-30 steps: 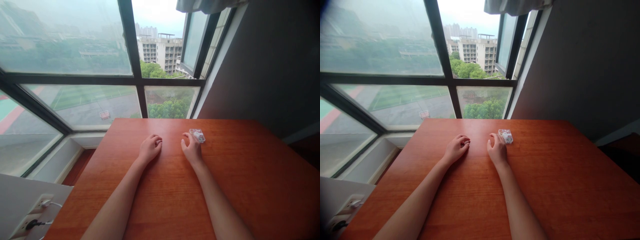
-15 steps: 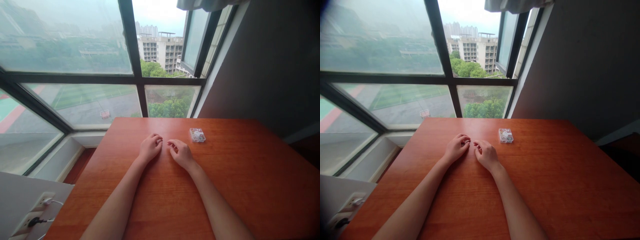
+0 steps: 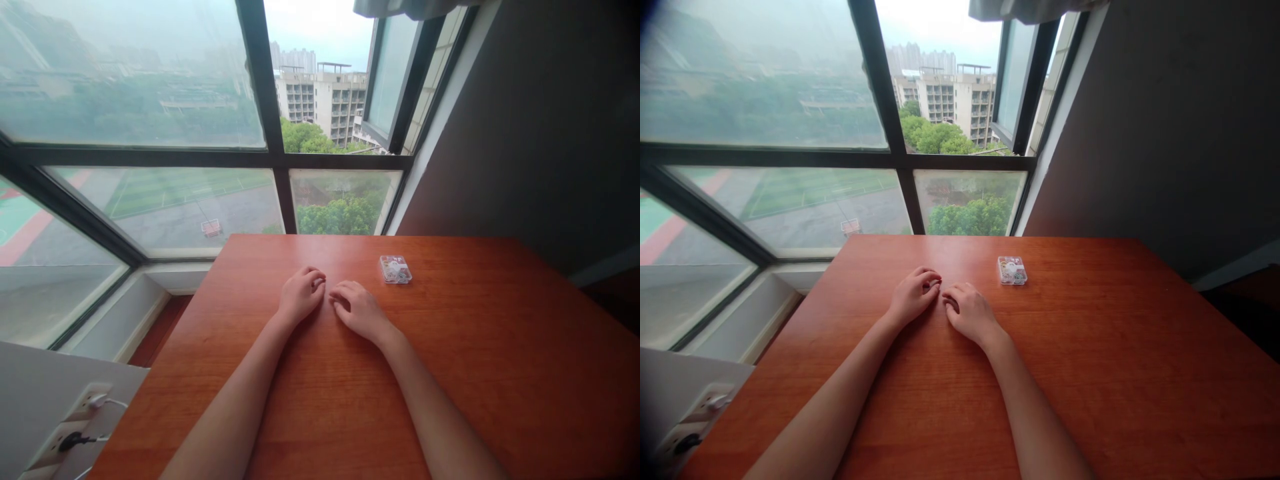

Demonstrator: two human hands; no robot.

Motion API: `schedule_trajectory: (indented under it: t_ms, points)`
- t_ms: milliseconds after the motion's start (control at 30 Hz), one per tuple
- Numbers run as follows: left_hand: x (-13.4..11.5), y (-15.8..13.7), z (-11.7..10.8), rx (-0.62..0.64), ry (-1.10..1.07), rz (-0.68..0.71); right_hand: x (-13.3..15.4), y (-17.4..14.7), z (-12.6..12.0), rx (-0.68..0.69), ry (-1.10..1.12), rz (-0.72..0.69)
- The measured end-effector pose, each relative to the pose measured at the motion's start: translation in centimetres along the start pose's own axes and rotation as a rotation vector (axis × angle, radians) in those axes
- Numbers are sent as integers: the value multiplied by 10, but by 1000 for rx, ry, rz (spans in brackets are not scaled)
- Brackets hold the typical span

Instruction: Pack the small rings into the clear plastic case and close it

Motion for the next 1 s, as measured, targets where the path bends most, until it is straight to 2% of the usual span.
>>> schedule_trajectory:
  t_ms: [600,1000]
  points:
    - [-1,0,0,16,-1,-9,-3,0,1,-2,41,19]
    - [1,0,0,6,-15,-12,0,0,1,1,-15,1]
Point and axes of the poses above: each hand's wrist, its own y-axis towards the middle knuckle, its own z-axis out of the palm, x = y × z, the point moved 7 cm from there along y, towards the middle knuckle, and after that the axes turned 10 degrees about -y, right-handed, at the moved point
